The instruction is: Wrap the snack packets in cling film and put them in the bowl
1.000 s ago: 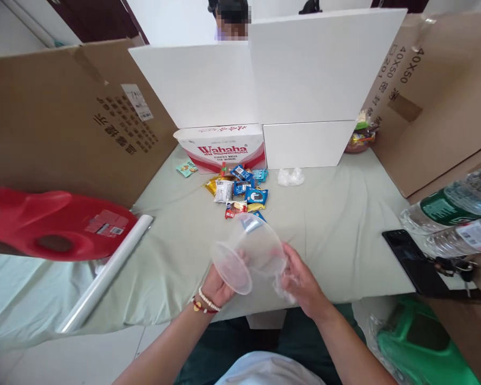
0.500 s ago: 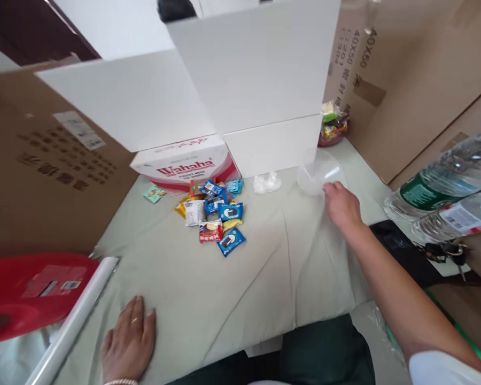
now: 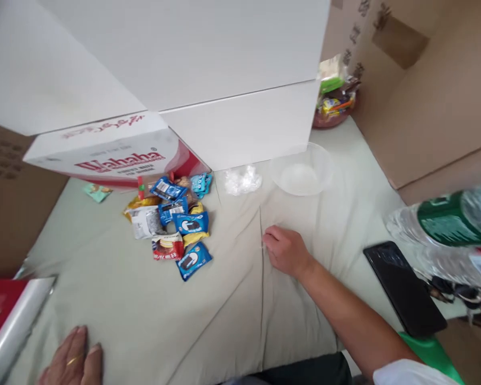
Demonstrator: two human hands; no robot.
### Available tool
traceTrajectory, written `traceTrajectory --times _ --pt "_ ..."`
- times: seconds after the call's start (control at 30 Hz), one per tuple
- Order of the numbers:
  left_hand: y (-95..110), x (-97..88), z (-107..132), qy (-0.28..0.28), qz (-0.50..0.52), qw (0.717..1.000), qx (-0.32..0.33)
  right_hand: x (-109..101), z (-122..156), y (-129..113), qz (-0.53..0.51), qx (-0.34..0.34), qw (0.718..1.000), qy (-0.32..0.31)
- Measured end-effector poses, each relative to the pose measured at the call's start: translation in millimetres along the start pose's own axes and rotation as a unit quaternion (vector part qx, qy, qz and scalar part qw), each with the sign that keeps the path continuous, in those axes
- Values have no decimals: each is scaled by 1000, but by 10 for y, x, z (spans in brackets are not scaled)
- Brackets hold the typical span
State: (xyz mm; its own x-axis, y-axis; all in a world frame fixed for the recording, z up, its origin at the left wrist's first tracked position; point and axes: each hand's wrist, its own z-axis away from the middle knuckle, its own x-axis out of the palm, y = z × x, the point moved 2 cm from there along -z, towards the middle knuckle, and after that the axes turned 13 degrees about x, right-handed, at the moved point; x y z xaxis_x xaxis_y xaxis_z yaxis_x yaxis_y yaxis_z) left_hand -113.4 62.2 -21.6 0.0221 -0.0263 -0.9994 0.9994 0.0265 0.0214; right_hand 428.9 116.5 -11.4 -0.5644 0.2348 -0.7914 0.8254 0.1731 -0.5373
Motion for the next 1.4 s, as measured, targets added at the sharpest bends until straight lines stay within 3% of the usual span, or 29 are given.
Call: traceTrajectory --times 0.1,0.27,0.53,0.67,0.73,0.8,0.9,1.0,1.1,1.2,1.4 --pt "100 -52 12 -36 5 999 -9 -90 -7 43 -30 17 999 0" --pt "125 -50 23 -16 12 999 -34 -99 33 97 -51 36 998 -21" --pt "130 -6 80 18 18 1000 -7 -47 42 137 31 12 999 -12" --pt "70 -134 -9 52 27 998 13 -40 66 125 96 32 995 -19" --pt "32 -282 -300 49 55 997 31 -3 142 68 111 52 992 -36" --pt "35 -451 -828 51 87 994 41 60 271 -40 125 76 989 -21" --pt "153 -652 -1973 107 81 989 60 177 486 -246 180 117 975 51" --pt "322 -691 -3172 130 110 982 86 261 594 -398 215 140 964 78" --pt "435 -575 -3939 93 160 977 104 263 581 -458 222 152 960 74" --pt "426 -375 -4070 63 212 971 90 236 548 -467 230 154 957 82" --pt "336 -116 -3313 63 304 949 44 250 553 -423 226 167 956 80"
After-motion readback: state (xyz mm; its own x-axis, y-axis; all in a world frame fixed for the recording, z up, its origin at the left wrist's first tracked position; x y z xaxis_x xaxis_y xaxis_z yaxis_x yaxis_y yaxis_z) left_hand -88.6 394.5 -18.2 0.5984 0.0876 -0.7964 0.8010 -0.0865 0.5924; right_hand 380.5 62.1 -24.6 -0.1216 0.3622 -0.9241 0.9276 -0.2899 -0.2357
